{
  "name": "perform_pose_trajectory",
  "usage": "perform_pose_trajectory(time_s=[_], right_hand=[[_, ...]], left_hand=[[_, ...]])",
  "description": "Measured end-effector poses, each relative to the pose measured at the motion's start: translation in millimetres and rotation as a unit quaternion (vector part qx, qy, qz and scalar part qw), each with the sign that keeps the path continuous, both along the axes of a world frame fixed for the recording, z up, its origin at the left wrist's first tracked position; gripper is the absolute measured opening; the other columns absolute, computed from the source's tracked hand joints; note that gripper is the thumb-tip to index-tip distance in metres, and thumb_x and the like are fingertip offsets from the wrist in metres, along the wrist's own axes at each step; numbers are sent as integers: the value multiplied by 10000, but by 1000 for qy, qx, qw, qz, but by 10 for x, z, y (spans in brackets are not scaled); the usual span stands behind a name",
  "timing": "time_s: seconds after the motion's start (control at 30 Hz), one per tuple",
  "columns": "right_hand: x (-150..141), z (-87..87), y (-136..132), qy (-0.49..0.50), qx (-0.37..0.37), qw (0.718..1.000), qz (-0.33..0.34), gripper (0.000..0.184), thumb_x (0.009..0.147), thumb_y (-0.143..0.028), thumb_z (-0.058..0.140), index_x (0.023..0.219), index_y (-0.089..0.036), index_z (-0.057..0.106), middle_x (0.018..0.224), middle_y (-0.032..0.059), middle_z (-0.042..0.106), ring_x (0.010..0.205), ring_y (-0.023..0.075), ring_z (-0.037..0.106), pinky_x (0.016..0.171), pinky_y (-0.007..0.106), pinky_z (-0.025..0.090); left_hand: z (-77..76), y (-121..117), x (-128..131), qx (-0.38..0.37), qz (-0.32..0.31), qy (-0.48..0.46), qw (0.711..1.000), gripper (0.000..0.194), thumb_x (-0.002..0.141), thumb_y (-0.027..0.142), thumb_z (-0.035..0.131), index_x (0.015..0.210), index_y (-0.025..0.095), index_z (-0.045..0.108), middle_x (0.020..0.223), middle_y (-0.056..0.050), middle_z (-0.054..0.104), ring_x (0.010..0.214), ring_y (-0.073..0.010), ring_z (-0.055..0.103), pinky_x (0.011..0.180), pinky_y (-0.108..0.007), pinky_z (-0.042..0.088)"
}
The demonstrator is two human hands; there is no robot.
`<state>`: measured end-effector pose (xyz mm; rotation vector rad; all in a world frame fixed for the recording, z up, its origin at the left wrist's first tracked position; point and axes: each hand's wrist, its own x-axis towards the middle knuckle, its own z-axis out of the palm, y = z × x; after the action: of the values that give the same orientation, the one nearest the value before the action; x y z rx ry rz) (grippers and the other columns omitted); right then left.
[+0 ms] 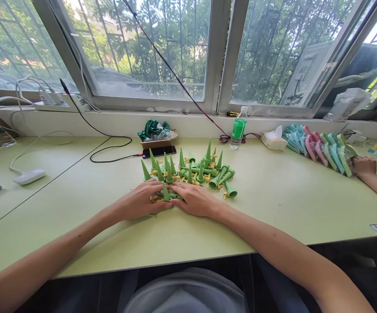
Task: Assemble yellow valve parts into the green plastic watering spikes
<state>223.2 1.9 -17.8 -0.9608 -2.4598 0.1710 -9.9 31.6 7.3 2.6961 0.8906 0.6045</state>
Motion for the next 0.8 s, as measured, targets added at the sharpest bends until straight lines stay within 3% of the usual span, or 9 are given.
perform_pose_trajectory(time_s=[0.27,0.37,0.57,0.8], right_hand=[[39,40,-47,20,-24,999,9,365,1016,-291,534,1353,-158,579,1401,145,608,1298,277,590,1086,418,496],[62,12,-50,30,-22,999,6,324,1003,-251,550,1321,-195,588,1331,111,653,1221,258,635,1033,394,522],[110,-35,-35,23,7,999,-20,213,996,-202,545,1186,-179,640,1239,128,681,1120,255,670,955,374,543],[84,60,-93,2,20,999,-44,179,991,-146,536,1130,-146,649,1154,138,694,1029,258,683,890,381,556]], left_hand=[[-7,-9,-1,-8,-26,-41,999,279,885,483,663,856,211,717,784,-57,676,845,-222,629,764,-309,516],[3,-12,5,0,-25,-30,999,232,900,432,656,855,212,714,794,-53,665,843,-218,622,770,-311,512],[-16,6,-1,29,-10,10,999,197,941,370,606,899,193,683,846,-65,653,887,-232,594,776,-336,494],[-47,42,-4,79,-22,24,996,229,980,354,538,913,176,666,855,-73,649,850,-231,562,757,-362,486]])
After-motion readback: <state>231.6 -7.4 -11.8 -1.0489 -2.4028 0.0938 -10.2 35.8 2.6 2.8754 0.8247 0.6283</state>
